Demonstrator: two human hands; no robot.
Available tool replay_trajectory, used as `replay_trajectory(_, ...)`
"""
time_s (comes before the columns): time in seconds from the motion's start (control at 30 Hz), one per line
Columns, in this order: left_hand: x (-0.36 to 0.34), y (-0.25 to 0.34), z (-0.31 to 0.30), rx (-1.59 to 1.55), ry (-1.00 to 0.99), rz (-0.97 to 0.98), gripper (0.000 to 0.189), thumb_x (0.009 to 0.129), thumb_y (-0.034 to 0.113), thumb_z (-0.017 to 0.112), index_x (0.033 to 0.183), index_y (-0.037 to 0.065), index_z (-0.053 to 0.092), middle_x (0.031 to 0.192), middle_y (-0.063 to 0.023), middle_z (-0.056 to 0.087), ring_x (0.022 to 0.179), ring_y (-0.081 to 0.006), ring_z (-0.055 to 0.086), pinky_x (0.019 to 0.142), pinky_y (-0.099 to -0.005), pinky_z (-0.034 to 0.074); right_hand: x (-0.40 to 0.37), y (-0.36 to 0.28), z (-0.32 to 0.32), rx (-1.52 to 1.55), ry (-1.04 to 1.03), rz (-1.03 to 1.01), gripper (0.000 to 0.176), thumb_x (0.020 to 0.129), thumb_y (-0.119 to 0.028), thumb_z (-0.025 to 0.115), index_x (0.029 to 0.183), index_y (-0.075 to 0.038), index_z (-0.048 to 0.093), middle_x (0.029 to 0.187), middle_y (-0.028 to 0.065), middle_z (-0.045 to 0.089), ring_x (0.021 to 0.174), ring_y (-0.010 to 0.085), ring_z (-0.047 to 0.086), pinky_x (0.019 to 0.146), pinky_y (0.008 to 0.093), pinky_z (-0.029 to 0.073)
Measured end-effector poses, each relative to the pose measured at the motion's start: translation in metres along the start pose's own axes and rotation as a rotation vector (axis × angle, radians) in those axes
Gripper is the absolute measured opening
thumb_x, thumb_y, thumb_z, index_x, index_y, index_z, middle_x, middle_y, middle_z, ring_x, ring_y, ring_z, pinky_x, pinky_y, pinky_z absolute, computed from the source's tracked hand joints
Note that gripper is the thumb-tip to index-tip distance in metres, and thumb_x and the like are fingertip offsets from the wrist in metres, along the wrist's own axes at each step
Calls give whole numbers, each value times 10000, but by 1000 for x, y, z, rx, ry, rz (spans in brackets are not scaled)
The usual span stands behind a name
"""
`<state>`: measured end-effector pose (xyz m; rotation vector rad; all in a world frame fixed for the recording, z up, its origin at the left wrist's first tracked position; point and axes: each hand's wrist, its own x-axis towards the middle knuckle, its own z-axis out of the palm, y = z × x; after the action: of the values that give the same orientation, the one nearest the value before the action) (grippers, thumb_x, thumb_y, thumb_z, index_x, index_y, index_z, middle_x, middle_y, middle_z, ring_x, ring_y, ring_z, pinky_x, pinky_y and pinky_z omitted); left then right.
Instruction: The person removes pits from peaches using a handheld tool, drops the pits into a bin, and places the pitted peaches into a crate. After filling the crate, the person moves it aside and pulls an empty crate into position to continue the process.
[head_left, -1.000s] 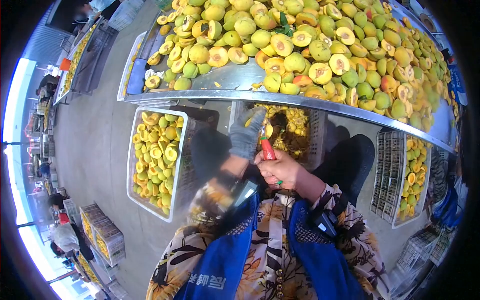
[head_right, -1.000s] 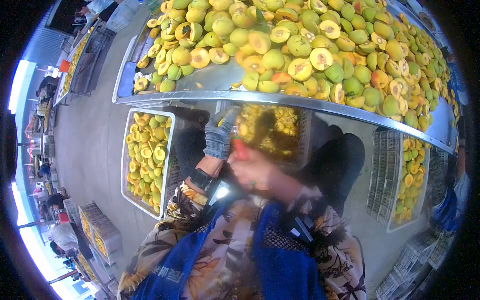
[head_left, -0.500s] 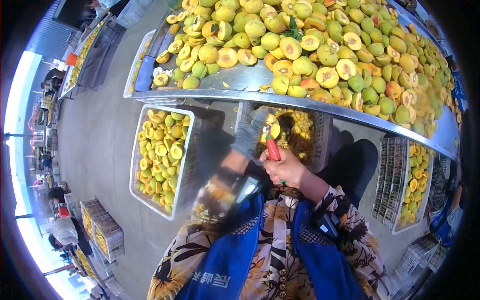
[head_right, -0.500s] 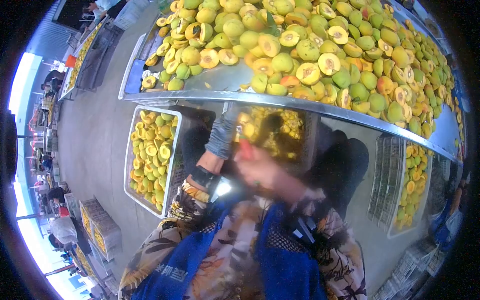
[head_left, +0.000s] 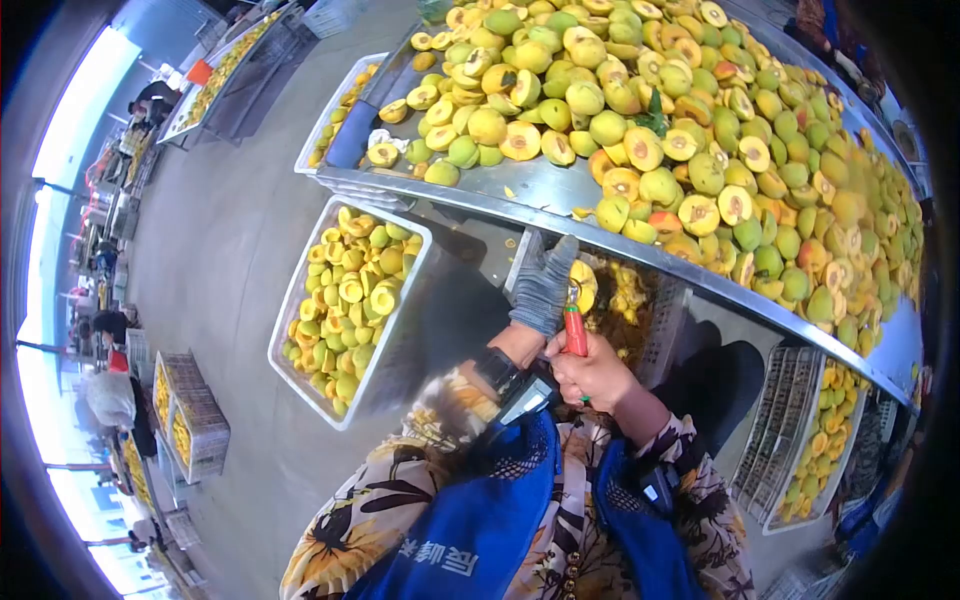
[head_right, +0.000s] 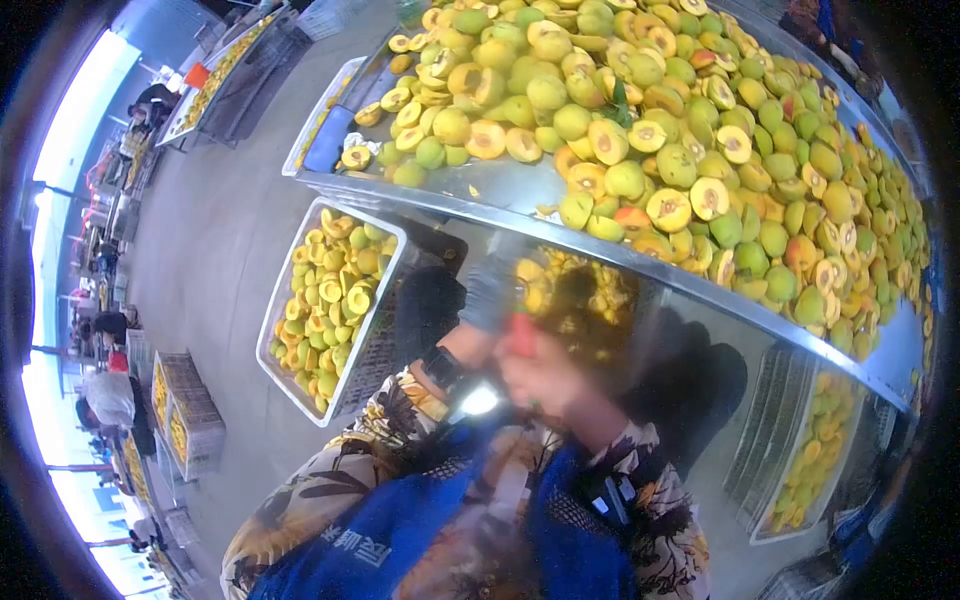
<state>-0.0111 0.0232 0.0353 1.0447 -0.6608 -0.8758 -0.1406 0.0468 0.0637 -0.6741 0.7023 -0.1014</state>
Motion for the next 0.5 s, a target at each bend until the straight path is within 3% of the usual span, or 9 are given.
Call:
replay_trajectory(0.07,-1,10,1,-27,-133,63,278,819,260,589,899,-6,571,667,-50,571,480,-128,516,418,-245,431,5,8,-6,-212,77,-130,125,775,12,469,884,-44,443,568,22,421,369,99,392,335,248,309)
replay_trajectory(0.1,2,16,1,-117,-151,-67,278,812,273,592,851,-2,574,649,-66,575,478,-150,528,415,-255,438,8,10,-8,-313,115,-198,126,775,14,468,885,-46,446,571,25,431,374,100,398,336,246,311)
replay_trajectory(0.13,4,24,4,-325,-101,-422,284,805,286,595,804,3,577,632,-81,579,477,-171,540,411,-265,445,8,8,-6,-428,135,-272,134,777,22,460,889,-51,452,570,31,450,377,106,411,337,247,317)
replay_trajectory(0.17,4,29,6,-512,-37,-676,296,799,299,598,757,7,580,614,-97,583,476,-193,552,408,-275,452,7,11,-6,-382,132,-217,133,779,21,457,889,-53,453,558,26,437,371,104,401,336,246,312)
replay_trajectory(0.2,3,28,8,-536,-11,-697,313,792,313,601,709,11,582,597,-112,587,475,-214,564,405,-286,459,9,11,-7,-348,113,-176,133,780,19,454,890,-56,454,545,20,424,366,103,391,335,245,308)
replay_trajectory(0.23,0,19,9,-401,-25,-588,312,796,316,598,723,12,591,596,-96,584,479,-194,552,416,-278,451,3,3,0,-160,89,-45,135,783,19,448,891,-61,454,527,8,387,356,92,352,333,238,279)
replay_trajectory(0.27,2,14,4,-87,-71,-269,311,800,319,596,738,14,600,595,-81,581,484,-173,540,427,-270,443,3,2,-2,-76,0,-41,146,787,17,448,909,-65,447,527,4,362,353,85,316,335,234,249)
replay_trajectory(0.33,5,5,-1,320,-116,118,312,809,325,592,766,16,617,593,-49,575,492,-133,515,450,-254,427,6,6,-6,22,-29,-42,164,788,28,455,914,-78,450,539,4,356,371,87,312,343,233,253)
replay_trajectory(0.5,10,-21,-13,640,-99,441,307,823,318,580,779,19,631,575,-25,563,496,-100,500,455,-241,405,9,2,-10,227,-96,148,161,807,16,453,930,-88,438,532,11,363,378,93,319,349,249,271)
